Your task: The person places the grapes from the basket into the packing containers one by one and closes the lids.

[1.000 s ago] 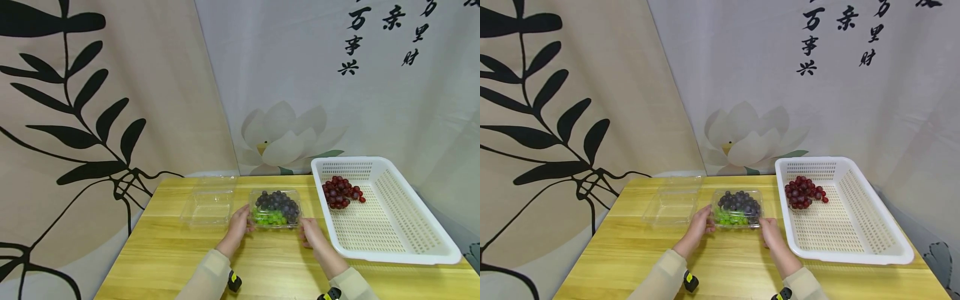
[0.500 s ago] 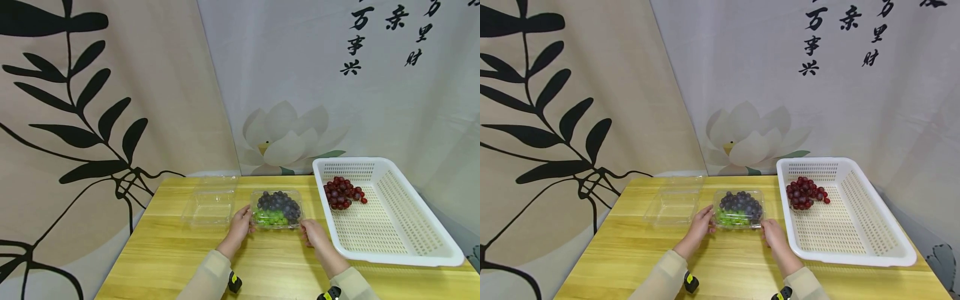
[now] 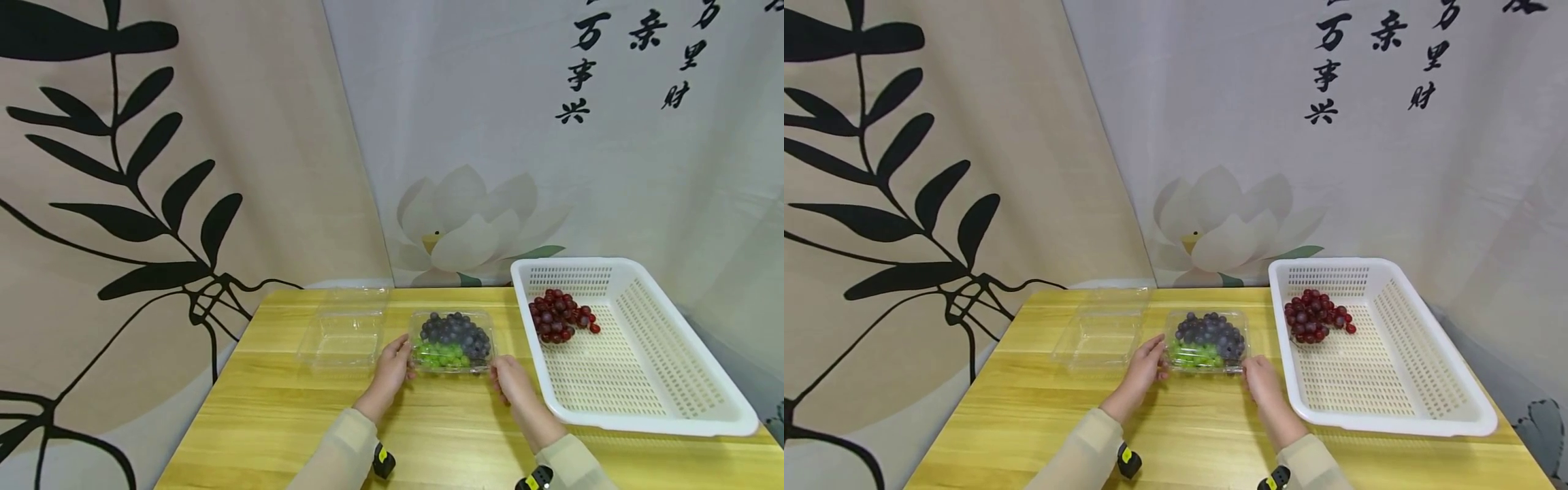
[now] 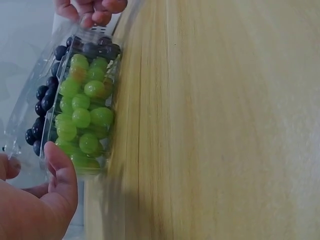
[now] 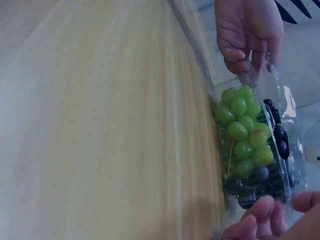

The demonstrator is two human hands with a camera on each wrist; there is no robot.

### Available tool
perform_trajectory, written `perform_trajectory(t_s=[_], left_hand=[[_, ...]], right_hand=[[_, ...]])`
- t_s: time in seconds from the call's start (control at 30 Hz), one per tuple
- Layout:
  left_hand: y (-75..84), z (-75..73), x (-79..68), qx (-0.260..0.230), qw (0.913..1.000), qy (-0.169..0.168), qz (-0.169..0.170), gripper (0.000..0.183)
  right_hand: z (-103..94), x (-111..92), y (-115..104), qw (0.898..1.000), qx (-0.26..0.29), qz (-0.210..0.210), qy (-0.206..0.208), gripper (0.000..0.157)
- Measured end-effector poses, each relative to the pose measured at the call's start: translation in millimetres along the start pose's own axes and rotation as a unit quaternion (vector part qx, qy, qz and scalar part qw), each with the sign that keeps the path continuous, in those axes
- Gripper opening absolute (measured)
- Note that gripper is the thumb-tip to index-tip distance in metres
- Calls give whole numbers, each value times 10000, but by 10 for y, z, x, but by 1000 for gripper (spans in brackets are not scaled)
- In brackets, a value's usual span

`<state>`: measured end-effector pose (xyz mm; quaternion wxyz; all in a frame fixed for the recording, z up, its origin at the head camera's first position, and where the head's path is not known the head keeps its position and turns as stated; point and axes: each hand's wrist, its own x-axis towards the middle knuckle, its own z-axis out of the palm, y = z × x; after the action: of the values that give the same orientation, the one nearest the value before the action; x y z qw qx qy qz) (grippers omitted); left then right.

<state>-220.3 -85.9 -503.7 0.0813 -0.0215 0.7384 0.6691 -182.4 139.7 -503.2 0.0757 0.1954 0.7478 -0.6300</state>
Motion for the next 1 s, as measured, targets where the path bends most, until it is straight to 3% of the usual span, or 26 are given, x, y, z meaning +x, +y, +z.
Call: perform_trajectory(t_s=[0.13,0.33,0.67,0.83,1.0], left_hand=[[100,-12,-72,38,9999,-78,-68,52],[297,-26,-231,162,9995,-127,-225,52],[-12,-68,-130,63,9981,-375,-486,59],[60,-60,-187,48,9983,-337,-465,61],[52,-28,-165,-101,9988,-201,-424,62]], right_hand=[[21,15,-30,9997,102,-146,147,22],[53,70,-129,9978,260,-422,438,46],[84,166,-248,9968,436,-384,547,50],[124,246,-266,9957,508,-312,710,48],[156,282,-288,9928,917,-144,762,46]])
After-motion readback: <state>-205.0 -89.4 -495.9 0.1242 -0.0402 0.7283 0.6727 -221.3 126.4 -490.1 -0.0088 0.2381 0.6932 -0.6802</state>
